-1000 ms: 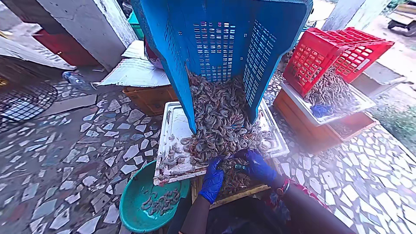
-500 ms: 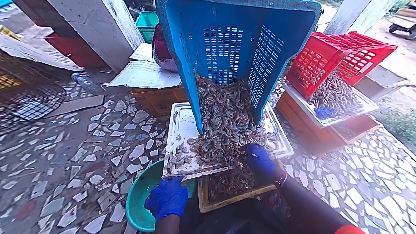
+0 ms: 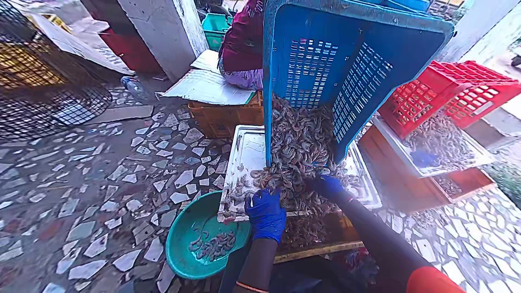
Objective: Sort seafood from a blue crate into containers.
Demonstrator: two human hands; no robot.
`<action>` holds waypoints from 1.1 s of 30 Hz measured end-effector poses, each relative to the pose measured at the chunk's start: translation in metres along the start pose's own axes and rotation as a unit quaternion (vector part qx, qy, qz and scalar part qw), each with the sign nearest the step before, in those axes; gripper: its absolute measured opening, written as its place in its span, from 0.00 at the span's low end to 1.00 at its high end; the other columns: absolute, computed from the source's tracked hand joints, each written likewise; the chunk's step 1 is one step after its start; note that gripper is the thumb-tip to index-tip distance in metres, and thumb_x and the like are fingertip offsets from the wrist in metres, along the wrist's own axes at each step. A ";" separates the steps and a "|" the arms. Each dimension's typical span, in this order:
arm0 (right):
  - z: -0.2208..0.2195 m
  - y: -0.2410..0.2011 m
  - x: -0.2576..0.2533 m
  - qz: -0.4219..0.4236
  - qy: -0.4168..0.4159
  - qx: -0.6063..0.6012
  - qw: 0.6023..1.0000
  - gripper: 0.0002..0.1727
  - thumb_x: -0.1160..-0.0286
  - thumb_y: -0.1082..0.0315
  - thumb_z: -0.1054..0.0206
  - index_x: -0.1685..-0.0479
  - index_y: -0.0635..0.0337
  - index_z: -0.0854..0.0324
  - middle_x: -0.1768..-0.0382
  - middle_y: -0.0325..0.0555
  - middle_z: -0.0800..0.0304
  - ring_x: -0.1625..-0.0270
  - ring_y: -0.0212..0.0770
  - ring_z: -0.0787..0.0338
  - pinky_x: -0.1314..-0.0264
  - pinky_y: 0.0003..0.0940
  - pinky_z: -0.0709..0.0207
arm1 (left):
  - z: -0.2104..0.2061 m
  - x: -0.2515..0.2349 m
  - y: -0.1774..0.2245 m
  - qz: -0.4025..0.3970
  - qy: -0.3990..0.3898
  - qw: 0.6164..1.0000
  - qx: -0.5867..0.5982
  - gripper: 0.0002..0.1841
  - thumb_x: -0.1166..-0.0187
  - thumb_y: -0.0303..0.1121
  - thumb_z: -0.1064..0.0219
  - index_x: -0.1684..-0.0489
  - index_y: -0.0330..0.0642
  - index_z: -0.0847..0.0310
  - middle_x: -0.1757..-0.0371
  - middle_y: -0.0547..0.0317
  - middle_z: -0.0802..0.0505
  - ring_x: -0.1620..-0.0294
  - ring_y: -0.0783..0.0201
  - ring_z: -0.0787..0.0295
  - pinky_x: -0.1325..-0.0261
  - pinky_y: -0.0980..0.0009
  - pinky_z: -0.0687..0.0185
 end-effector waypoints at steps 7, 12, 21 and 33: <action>0.038 -0.001 0.071 0.109 0.067 -0.058 0.990 0.27 0.26 0.45 0.28 0.36 0.54 0.16 0.38 0.52 0.10 0.34 0.53 0.12 0.30 0.61 0.23 | -0.008 0.021 0.086 -0.248 0.142 0.955 0.076 0.42 0.28 0.22 0.33 0.17 0.86 0.29 0.20 0.74 0.16 0.14 0.49 0.28 0.18 0.33 0.43; -0.004 0.011 0.079 0.111 0.012 -0.296 0.949 0.20 0.18 0.66 0.35 0.30 0.64 0.20 0.38 0.55 0.12 0.35 0.44 0.13 0.29 0.45 0.21 | -0.014 0.018 0.098 -0.225 0.068 0.959 0.161 0.32 0.26 0.25 0.35 0.30 0.82 0.15 0.39 0.65 0.04 0.25 0.50 0.17 0.13 0.33 0.54; -0.027 0.028 0.049 0.100 -0.012 -0.439 0.893 0.20 0.18 0.64 0.34 0.29 0.56 0.20 0.34 0.45 0.12 0.36 0.38 0.11 0.33 0.39 0.16 | -0.034 -0.014 0.052 -0.030 0.026 0.953 0.300 0.38 0.29 0.17 0.40 0.17 0.65 0.24 0.20 0.56 0.17 0.21 0.50 0.20 0.21 0.47 0.26; -0.076 -0.039 0.076 0.232 -0.063 -0.110 0.964 0.20 0.16 0.64 0.41 0.29 0.42 0.17 0.33 0.43 0.10 0.31 0.47 0.12 0.29 0.58 0.20 | 0.033 -0.008 -0.063 0.064 0.288 0.857 0.423 0.29 0.18 0.25 0.39 0.14 0.51 0.29 0.17 0.52 0.22 0.21 0.56 0.23 0.19 0.57 0.28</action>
Point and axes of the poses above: each hand's wrist, its own x-axis away from the middle knuckle, its own z-axis out of the back of the hand, y = z × x, the point moved 7 cm from there along -x, towards the middle knuckle
